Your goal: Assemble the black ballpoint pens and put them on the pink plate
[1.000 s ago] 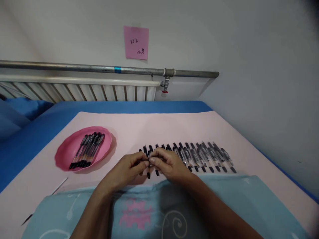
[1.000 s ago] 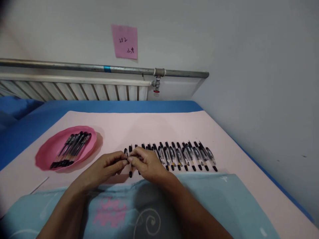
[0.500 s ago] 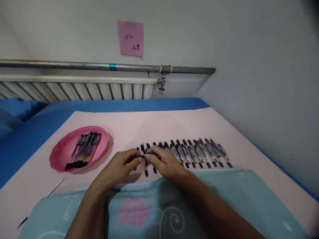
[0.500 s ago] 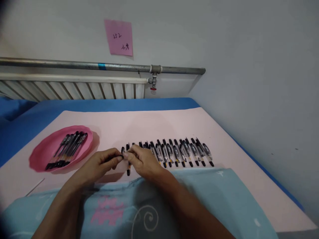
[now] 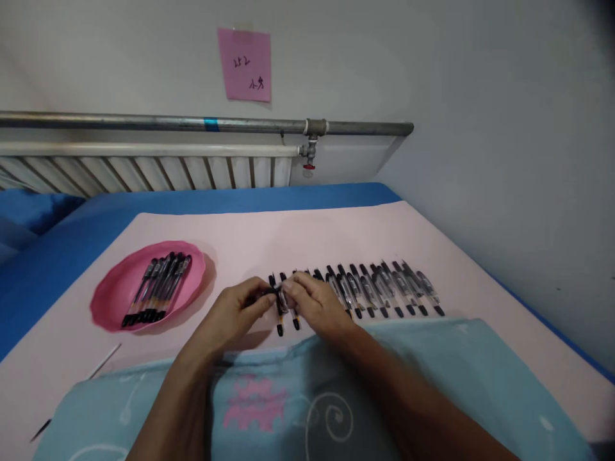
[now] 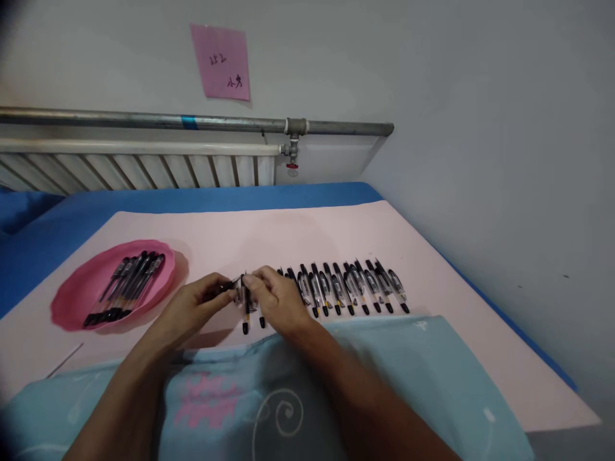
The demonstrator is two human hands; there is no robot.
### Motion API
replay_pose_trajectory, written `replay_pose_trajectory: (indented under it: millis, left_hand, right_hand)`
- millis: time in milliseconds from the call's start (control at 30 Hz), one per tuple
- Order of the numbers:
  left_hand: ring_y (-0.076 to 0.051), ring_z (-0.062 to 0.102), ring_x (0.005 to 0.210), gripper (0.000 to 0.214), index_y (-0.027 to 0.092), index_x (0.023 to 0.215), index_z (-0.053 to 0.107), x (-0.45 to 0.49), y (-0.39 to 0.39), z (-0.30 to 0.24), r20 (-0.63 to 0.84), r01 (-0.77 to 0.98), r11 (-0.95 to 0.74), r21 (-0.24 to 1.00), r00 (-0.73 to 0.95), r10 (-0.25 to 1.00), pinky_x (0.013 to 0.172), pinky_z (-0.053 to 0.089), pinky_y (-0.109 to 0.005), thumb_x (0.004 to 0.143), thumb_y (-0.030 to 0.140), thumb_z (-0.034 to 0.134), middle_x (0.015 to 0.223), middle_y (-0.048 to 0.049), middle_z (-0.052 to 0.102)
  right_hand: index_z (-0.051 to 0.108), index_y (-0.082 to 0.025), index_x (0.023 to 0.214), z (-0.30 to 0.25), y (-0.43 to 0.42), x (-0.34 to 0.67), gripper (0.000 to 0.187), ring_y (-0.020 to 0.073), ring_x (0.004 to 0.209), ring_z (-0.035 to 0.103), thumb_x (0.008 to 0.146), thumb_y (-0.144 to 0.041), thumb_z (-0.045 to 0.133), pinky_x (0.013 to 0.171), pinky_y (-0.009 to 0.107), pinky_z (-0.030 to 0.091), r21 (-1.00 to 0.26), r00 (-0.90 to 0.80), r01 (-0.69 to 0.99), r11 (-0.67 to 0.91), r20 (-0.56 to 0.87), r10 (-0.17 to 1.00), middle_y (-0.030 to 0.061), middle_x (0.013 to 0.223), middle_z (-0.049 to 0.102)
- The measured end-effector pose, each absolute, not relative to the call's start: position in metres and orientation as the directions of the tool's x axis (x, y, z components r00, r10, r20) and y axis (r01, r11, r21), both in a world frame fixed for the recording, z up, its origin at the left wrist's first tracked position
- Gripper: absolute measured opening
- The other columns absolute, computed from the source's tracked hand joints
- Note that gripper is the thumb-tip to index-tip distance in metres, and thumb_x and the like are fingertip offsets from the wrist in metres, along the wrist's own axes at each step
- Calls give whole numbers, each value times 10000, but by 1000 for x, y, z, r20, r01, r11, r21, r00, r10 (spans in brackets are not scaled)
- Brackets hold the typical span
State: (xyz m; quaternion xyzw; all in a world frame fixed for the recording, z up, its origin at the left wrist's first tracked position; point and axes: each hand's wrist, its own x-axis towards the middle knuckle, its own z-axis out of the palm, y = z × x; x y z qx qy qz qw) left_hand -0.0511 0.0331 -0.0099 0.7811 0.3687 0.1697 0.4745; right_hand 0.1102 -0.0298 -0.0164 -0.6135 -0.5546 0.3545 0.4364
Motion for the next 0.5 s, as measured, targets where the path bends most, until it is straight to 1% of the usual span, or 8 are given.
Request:
replay_pose_trajectory:
  millis: [33,100,167,233,300,400,467,500]
  left_hand:
    - [-122,483,617,267,179,820,569,-49,35,-15,-82,482,-276,832,597,798,559,343,-225,770,420,465,690,7,580]
    - [-138,501,601,297,181,796,572,-43,40,-26,-81,645,-256,720,445,892,538,329,-236,752,457,472,666,-9,594]
    - [-159,528,611,316,184,775,575,-38,45,-35,-84,769,-236,595,352,932,529,320,-246,752,475,453,666,-31,612]
    - [-180,558,649,334,185,789,581,-33,49,-40,-110,832,-229,505,326,939,533,325,-253,749,485,439,708,-56,638]
    - [-198,579,679,343,183,810,592,-30,52,-41,-168,872,-217,438,317,934,536,333,-260,736,483,444,752,-78,656]
    - [-223,596,696,319,171,815,610,-31,55,-39,-264,922,-199,333,293,919,530,333,-270,704,436,470,778,-107,667]
    - [-236,599,700,291,156,806,618,-33,55,-36,-286,939,-195,284,277,917,526,327,-275,678,386,493,777,-123,668]
    - [-237,596,695,281,149,795,620,-35,54,-34,-283,941,-188,280,269,921,524,324,-276,667,370,503,764,-126,666]
  right_hand:
    - [491,-186,690,-16,-29,111,258,83,530,424,847,-375,416,513,199,327,-939,169,344,-1,61,984,-48,579,470]
    - [511,-189,753,-15,-28,114,226,82,523,426,840,-380,428,507,199,331,-955,225,296,2,71,972,-45,602,490]
    - [522,-190,770,-14,-28,117,208,81,512,422,833,-370,439,495,199,329,-958,242,288,2,75,967,-43,604,497]
    - [531,-189,767,-14,-28,117,189,81,514,422,825,-351,451,494,197,330,-948,230,317,9,86,969,-42,600,493]
    - [539,-189,767,-14,-29,116,169,83,527,428,815,-333,467,500,194,334,-934,208,357,19,100,973,-42,593,485]
    - [545,-184,760,-13,-30,114,143,85,545,435,803,-303,478,507,191,337,-918,209,397,23,115,971,-39,596,484]
    - [550,-182,745,-13,-30,113,136,82,538,429,795,-290,484,507,190,335,-909,218,417,12,113,969,-42,587,479]
    - [554,-182,735,-13,-29,113,137,81,531,425,792,-287,486,505,191,334,-905,218,426,2,105,970,-44,579,478]
